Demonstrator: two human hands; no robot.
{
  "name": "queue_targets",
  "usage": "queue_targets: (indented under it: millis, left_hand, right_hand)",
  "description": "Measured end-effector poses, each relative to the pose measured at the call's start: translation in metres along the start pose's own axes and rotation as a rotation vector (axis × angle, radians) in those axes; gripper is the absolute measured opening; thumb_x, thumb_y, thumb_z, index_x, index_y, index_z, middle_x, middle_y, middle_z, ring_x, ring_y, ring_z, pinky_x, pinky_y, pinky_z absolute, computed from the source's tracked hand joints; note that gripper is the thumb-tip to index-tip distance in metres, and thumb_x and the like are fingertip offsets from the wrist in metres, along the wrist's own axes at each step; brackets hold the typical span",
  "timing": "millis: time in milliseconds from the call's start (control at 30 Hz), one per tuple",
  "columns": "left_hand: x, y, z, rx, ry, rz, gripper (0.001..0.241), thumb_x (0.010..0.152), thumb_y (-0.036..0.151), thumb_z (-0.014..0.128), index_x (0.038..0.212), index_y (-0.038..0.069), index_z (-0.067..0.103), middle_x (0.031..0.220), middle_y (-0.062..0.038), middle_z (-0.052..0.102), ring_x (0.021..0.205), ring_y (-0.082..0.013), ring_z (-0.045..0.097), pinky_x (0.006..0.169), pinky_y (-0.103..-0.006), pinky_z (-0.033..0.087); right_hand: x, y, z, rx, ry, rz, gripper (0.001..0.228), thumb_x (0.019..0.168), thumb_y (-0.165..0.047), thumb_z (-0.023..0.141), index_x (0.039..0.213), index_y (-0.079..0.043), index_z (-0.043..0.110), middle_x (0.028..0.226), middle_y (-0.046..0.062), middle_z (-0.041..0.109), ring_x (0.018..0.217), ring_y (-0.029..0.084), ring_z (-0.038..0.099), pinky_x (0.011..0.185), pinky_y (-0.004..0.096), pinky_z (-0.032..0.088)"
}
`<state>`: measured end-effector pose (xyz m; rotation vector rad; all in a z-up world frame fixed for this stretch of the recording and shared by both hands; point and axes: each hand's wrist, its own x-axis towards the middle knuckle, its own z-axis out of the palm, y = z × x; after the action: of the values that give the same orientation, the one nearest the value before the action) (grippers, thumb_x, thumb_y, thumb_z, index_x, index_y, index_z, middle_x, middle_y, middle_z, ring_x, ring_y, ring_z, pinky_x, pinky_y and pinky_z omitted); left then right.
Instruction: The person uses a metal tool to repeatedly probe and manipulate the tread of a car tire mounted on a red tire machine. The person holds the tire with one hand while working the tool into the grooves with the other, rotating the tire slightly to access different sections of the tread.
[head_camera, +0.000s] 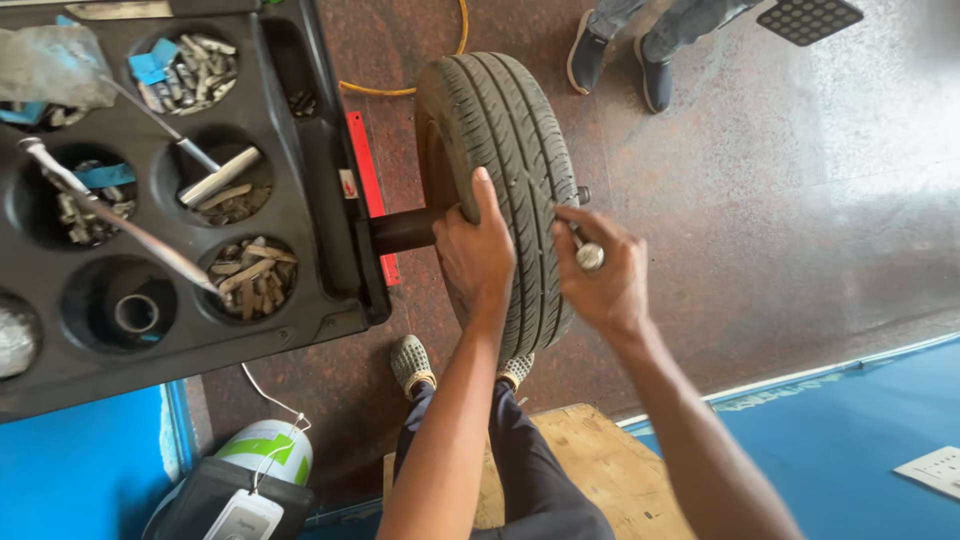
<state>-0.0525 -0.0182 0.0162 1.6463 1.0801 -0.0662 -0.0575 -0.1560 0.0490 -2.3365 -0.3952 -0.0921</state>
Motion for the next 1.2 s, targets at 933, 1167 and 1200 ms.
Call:
queue_targets:
  millis: [933,1167,1200]
  left_hand:
    - [-0.054,-0.01,0.069,0.301,0.879,0.266,0.051,0.105,0.041,0.053,0.127,-0.003,0.065,0.123,-0.021,0.064,0.11,-0.0405,0.062,0.094,-0.0501,0.043]
    - [-0.052,-0.011,0.086,0.172,1.039,0.187,0.045,0.103,0.042,0.061,0.122,0.002,0.069,0.118,-0.013,0.068,0.108,-0.0333,0.063,0.099,-0.0488,0.046]
    - [-0.049,-0.01,0.082,0.175,1.057,0.208,0.045,0.103,0.042,0.062,0.122,0.002,0.069,0.118,-0.013,0.068,0.11,-0.0329,0.063,0.101,-0.0493,0.046]
  right_hand:
    - [0.182,0.01,-0.078,-0.055,-0.927,-0.542,0.018,0.088,-0.013,0.073,0.104,-0.007,0.08,0.092,0.014,0.081,0.079,0.021,0.079,0.072,0.033,0.06]
    - [0.226,-0.04,-0.066,-0.344,-1.276,-0.75,0.023,0.088,-0.02,0.07,0.108,-0.01,0.079,0.091,0.015,0.08,0.079,0.027,0.077,0.075,0.039,0.059]
    - [0.23,-0.056,-0.064,-0.461,-1.292,-0.77,0.024,0.088,-0.02,0.07,0.107,-0.01,0.08,0.09,0.015,0.08,0.08,0.029,0.076,0.075,0.04,0.058]
